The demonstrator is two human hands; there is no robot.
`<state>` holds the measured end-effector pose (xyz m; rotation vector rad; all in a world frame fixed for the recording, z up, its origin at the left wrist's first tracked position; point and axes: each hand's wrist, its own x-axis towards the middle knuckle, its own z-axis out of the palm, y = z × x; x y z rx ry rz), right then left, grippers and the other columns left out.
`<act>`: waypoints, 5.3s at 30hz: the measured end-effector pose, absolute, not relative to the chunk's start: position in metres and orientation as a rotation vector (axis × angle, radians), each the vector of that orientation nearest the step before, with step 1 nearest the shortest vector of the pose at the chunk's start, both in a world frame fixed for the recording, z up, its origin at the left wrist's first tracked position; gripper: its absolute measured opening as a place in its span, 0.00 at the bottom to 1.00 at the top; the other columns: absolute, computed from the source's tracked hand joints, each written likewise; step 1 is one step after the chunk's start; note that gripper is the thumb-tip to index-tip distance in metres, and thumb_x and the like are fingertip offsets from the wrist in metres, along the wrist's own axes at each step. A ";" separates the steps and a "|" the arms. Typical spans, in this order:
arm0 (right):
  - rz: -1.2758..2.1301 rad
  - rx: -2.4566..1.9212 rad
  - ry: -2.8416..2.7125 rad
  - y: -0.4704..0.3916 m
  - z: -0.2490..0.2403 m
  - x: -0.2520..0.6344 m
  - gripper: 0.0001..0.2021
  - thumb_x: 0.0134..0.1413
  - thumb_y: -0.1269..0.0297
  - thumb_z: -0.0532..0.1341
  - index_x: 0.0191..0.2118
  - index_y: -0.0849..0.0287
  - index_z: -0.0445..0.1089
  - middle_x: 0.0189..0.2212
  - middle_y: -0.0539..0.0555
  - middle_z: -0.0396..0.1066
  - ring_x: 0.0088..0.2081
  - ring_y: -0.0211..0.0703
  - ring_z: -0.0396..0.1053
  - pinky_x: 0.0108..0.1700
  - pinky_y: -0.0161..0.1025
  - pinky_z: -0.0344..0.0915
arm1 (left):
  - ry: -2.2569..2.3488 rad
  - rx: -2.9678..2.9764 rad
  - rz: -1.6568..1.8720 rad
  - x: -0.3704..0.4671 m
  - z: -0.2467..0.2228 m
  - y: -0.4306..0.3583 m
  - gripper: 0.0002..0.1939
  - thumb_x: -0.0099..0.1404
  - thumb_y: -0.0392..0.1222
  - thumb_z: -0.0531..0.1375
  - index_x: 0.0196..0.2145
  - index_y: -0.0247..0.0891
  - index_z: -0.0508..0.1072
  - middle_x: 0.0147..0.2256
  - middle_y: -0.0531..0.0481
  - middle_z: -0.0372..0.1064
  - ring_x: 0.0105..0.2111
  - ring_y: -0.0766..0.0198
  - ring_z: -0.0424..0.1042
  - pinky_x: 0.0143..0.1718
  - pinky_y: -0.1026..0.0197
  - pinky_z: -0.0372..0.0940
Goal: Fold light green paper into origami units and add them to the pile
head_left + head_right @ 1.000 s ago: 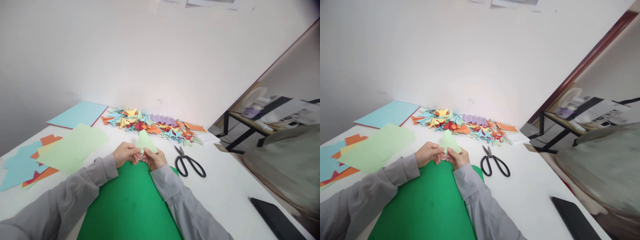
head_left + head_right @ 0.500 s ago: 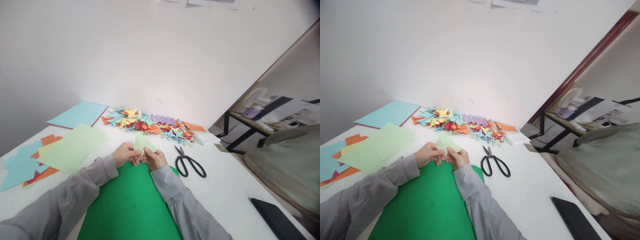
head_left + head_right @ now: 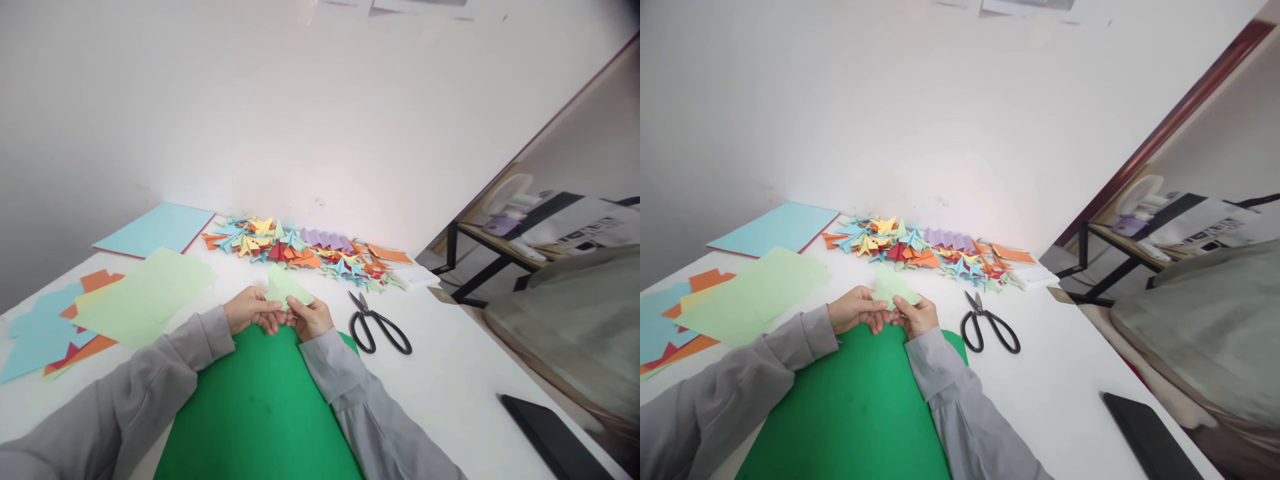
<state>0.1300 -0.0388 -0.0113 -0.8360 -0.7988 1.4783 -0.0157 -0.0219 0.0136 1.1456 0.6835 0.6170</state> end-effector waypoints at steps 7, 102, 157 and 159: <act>1.486 -0.821 -0.829 -0.040 -0.011 0.130 0.10 0.31 0.65 0.67 0.18 0.63 0.67 0.10 0.47 0.64 0.12 0.31 0.61 0.15 0.28 0.60 | 0.667 1.177 0.620 -0.016 0.014 -0.023 0.16 0.47 0.46 0.63 0.22 0.26 0.70 0.19 0.46 0.68 0.17 0.67 0.67 0.18 0.66 0.63; 1.319 -1.034 -1.276 -0.043 -0.015 0.129 0.23 0.38 0.49 0.60 0.08 0.60 0.57 0.03 0.43 0.49 0.07 0.28 0.47 0.09 0.30 0.44 | 0.683 1.128 0.817 -0.005 0.012 -0.033 0.12 0.45 0.40 0.62 0.16 0.30 0.65 0.14 0.50 0.65 0.11 0.69 0.63 0.10 0.68 0.59; 1.380 -0.973 -0.942 -0.040 -0.006 0.130 0.22 0.34 0.52 0.63 0.06 0.62 0.59 0.01 0.45 0.51 0.05 0.29 0.47 0.09 0.31 0.45 | 0.695 1.089 0.814 -0.006 0.013 -0.032 0.10 0.45 0.39 0.62 0.19 0.29 0.66 0.13 0.52 0.64 0.09 0.68 0.61 0.09 0.67 0.57; 1.407 -0.945 -0.909 -0.038 -0.006 0.131 0.21 0.33 0.54 0.64 0.06 0.62 0.59 0.01 0.45 0.51 0.05 0.29 0.47 0.09 0.31 0.45 | 0.699 1.079 0.826 -0.006 0.012 -0.032 0.10 0.45 0.39 0.62 0.19 0.29 0.66 0.13 0.51 0.64 0.09 0.69 0.61 0.09 0.67 0.57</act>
